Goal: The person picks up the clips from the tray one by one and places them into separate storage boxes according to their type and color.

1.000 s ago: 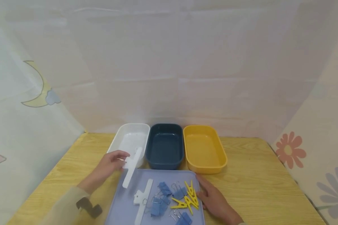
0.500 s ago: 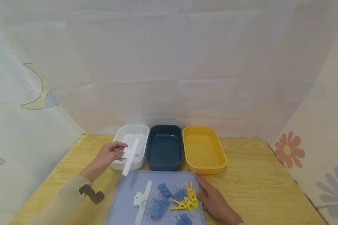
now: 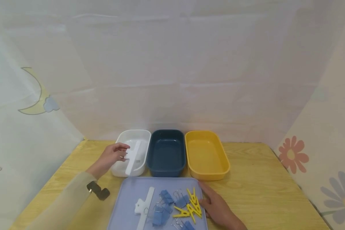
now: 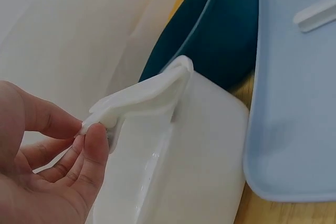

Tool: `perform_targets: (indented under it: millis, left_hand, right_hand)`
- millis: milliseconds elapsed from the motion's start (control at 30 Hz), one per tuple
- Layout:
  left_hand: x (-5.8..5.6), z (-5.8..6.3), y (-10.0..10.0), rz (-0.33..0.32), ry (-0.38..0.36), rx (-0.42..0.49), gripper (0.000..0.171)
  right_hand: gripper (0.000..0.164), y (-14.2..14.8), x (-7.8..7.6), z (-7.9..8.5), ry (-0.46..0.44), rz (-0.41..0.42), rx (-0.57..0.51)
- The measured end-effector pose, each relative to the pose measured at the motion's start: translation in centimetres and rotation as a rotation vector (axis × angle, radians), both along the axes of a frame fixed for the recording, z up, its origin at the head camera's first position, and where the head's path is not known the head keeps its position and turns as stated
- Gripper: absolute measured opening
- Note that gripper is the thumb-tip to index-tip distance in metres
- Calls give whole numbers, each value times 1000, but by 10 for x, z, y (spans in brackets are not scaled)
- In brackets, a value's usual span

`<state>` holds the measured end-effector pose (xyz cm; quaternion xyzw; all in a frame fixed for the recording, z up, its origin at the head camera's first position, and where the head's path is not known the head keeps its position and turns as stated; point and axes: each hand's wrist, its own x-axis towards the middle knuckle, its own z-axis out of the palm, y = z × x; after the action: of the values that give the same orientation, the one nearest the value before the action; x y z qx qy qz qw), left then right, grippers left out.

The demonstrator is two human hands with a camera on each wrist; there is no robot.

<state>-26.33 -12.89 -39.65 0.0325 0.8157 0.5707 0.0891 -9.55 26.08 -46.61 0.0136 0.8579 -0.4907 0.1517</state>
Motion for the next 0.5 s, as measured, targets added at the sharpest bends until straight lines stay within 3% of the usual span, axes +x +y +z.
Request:
perform_targets:
  millis: [500]
  left_hand:
    - [-30, -17, -5, 74, -47, -102, 29]
  right_hand:
    - [64, -1, -1, -3, -33, -39, 23]
